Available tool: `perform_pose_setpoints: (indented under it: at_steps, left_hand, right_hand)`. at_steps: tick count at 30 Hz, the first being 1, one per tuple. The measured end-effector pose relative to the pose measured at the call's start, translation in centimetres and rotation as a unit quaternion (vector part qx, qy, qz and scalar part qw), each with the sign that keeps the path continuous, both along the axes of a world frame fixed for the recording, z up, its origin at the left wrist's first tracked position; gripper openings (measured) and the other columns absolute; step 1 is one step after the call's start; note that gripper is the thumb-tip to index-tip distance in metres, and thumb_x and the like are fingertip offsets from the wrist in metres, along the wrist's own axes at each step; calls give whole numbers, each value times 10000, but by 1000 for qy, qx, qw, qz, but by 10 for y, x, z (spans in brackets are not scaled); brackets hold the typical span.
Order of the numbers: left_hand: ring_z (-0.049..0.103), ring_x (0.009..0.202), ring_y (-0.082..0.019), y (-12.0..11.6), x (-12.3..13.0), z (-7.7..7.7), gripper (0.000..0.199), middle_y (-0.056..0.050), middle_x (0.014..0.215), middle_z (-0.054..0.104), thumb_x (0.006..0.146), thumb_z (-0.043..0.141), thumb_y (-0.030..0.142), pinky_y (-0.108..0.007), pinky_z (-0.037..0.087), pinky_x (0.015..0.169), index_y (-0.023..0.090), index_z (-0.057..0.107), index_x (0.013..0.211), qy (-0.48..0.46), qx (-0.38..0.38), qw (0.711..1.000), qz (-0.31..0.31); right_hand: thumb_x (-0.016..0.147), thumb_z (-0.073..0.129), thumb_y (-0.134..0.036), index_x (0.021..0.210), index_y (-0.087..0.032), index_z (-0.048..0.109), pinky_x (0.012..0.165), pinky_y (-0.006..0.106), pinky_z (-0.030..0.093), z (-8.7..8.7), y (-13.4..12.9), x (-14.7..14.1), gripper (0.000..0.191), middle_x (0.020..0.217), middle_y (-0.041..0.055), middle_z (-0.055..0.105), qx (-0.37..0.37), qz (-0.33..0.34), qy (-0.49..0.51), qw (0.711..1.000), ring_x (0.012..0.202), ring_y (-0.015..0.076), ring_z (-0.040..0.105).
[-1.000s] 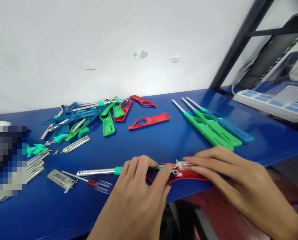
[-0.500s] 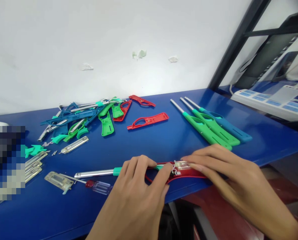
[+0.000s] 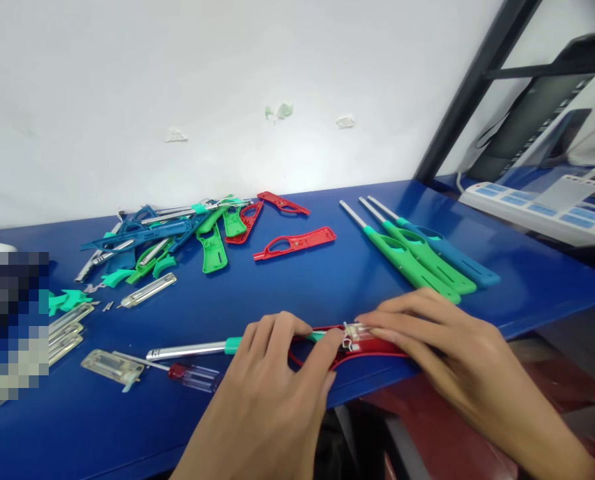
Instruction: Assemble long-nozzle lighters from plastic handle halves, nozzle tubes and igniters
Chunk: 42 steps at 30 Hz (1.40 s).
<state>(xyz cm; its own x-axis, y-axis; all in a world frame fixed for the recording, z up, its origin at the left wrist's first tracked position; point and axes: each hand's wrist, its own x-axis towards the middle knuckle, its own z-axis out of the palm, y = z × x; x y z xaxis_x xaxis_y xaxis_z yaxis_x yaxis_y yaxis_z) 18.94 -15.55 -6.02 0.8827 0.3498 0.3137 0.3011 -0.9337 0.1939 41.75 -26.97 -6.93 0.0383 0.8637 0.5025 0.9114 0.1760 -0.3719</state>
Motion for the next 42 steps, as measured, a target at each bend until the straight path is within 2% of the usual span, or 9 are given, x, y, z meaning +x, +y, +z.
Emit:
perform_pose_setpoints:
  at_steps: [9, 16, 20, 24, 30, 35, 40, 42]
  left_hand:
    - [560, 924, -307, 0, 2, 3, 369, -112, 1012, 547, 950, 496, 126, -546, 578, 769, 200, 587, 1300, 13, -6, 1000, -1]
    - [573, 961, -301, 0, -3, 2, 461, -114, 1062, 569, 959, 464, 66, -551, 595, 796, 215, 569, 1382, 2, 9, 1000, -1]
    - [583, 922, -260, 1, -6, 2, 458, -95, 1068, 560, 976, 465, 65, -487, 608, 789, 238, 562, 1388, -10, -22, 1000, 11]
    - [599, 941, -237, 0, -8, 2, 452, -102, 1122, 563, 966, 468, 58, -415, 609, 801, 231, 570, 1370, -28, -33, 999, 1]
    - [600, 930, -233, -3, -8, 7, 320, -94, 1114, 575, 968, 465, 78, -386, 613, 804, 235, 630, 1193, -8, -53, 999, -6]
    - [601, 1003, -241, -4, -10, 8, 400, -100, 1201, 555, 946, 473, 66, -392, 620, 840, 261, 595, 1273, -13, -63, 998, -2]
    - [601, 997, -241, -4, -9, 7, 491, -91, 1193, 532, 923, 471, 62, -401, 633, 815, 308, 554, 1340, -8, -66, 998, -6]
    - [597, 1011, -246, -4, -9, 7, 446, -93, 1194, 525, 935, 474, 73, -411, 633, 823, 300, 564, 1308, -6, -67, 998, -7]
  right_hand:
    - [1061, 522, -235, 1155, -334, 779, 806, 302, 595, 6, 0, -3, 291, 1079, 38, 743, -26, -9, 11, 1000, 965, 189, 727]
    - [1055, 504, -203, 1208, -339, 754, 755, 279, 607, 9, -4, -6, 322, 1093, 42, 735, -45, -2, -11, 999, 945, 182, 731]
    - [1069, 488, -234, 1273, -364, 715, 679, 221, 611, 8, -14, -19, 332, 1126, 23, 742, -76, -16, 3, 997, 946, 167, 749]
    - [1081, 495, -316, 1316, -399, 698, 674, 188, 622, 5, -26, -27, 321, 1135, 3, 748, -81, -34, 8, 996, 936, 156, 760]
    - [1078, 487, -368, 1284, -417, 721, 610, 185, 632, 9, -34, -31, 315, 1053, -1, 762, -66, -36, 18, 997, 859, 163, 764]
    - [1072, 496, -363, 1248, -397, 751, 541, 207, 626, 11, -30, -32, 312, 1077, 19, 777, -83, -26, 42, 995, 824, 182, 774]
    - [1083, 461, -378, 1170, -380, 781, 520, 212, 625, 10, -29, -33, 331, 1035, 21, 788, -75, -33, 55, 995, 789, 184, 776]
    - [1089, 448, -375, 1179, -385, 774, 524, 207, 625, 11, -29, -33, 338, 1047, 16, 790, -75, -37, 52, 995, 807, 184, 780]
